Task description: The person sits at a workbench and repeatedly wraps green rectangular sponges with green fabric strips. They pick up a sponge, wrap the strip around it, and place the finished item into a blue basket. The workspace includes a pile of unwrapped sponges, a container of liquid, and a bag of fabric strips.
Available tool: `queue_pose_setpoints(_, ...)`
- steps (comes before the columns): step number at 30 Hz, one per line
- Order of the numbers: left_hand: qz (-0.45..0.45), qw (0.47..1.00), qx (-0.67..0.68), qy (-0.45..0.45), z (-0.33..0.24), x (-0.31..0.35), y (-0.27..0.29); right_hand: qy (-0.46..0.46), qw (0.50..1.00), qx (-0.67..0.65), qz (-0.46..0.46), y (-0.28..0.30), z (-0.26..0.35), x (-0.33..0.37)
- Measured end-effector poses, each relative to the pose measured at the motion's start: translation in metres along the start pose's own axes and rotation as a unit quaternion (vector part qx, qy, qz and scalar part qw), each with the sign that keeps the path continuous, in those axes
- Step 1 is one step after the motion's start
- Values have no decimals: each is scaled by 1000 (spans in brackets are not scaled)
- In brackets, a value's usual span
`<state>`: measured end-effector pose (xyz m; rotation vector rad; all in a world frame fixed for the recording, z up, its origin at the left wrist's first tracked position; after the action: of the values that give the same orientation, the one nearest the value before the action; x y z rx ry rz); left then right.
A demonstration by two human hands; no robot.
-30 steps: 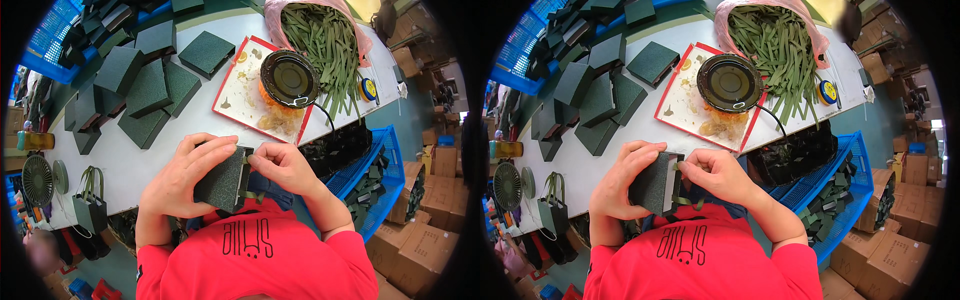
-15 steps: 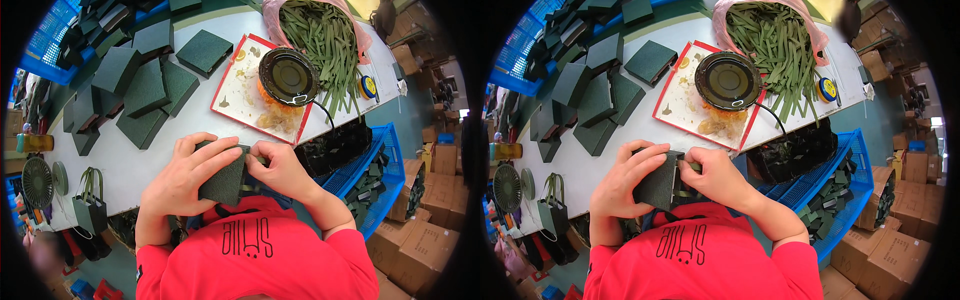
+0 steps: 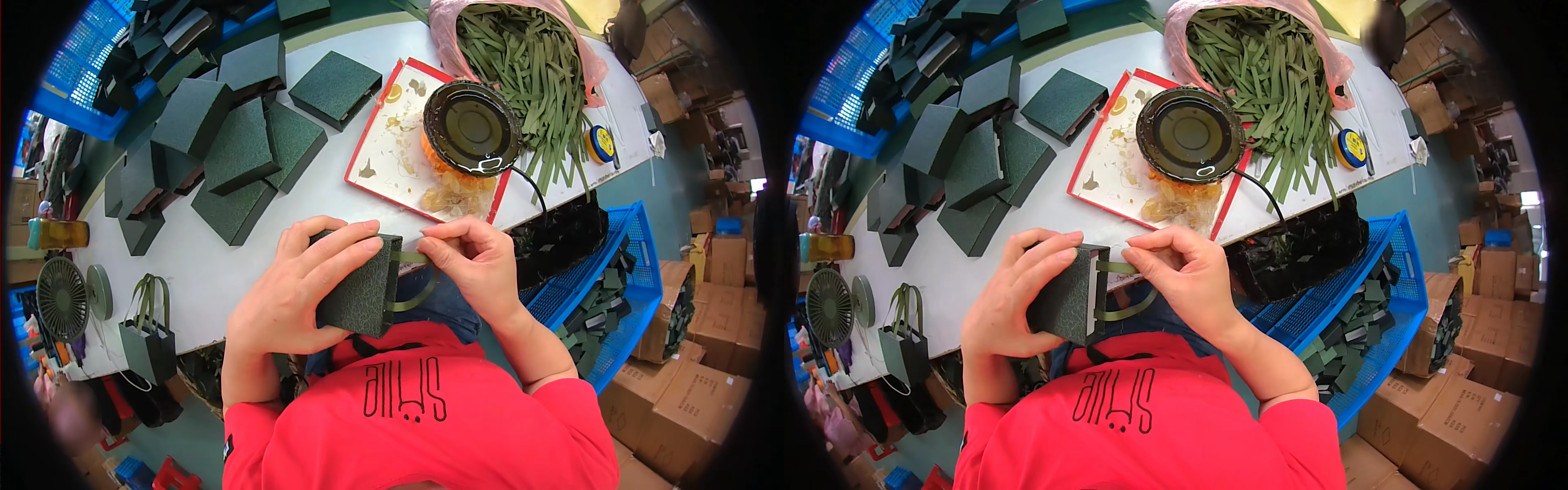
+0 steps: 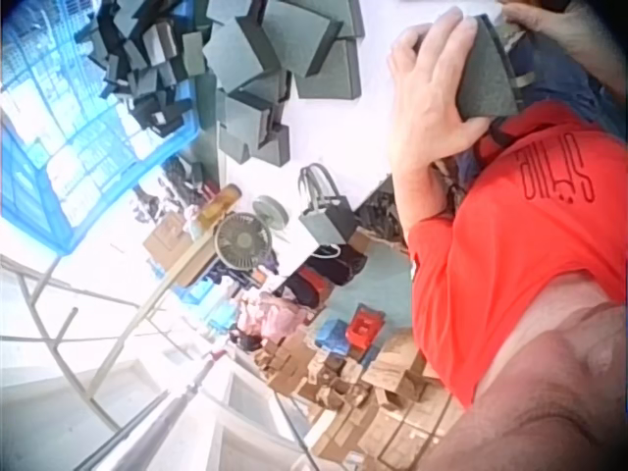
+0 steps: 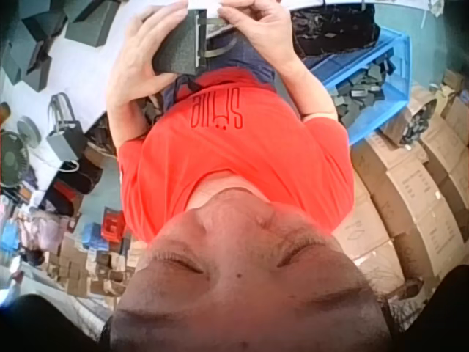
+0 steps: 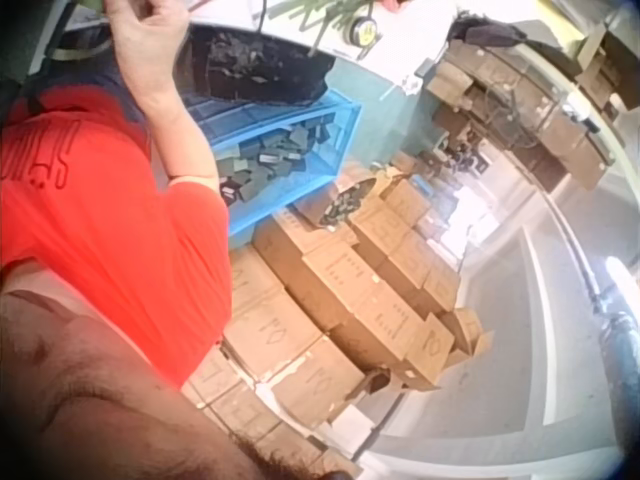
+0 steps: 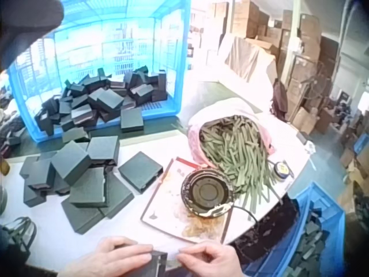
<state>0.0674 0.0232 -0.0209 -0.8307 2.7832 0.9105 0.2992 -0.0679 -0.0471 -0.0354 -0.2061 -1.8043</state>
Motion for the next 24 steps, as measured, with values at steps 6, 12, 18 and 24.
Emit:
queue_pose_setpoints(6,21,999,-34,-14,-3,0,1,25,992,113,54,1,-1,-2)
queue_pose_setpoints(12,45,999,-27,-12,-9,-7,-3,20,984,152,94,-4,4,-3)
queue_pose_setpoints(18,53,998,-43,4,-12,-5,-9,23,988,120,99,-7,-3,-3)
queue_pose_setpoints(24,21,994,-99,50,-7,-4,-6,42,975,102,195,22,-6,-3)
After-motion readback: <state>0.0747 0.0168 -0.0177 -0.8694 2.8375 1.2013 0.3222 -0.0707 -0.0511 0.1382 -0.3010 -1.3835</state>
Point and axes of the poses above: each hand's wrist, its own x-axis away from the middle knuckle, its own y-axis out of the back of the hand, z = x × y, the point moved 1 cm from there along -x, towards the middle knuckle, and after that the axes turned 11 degrees about x, right-handed, at the moved point
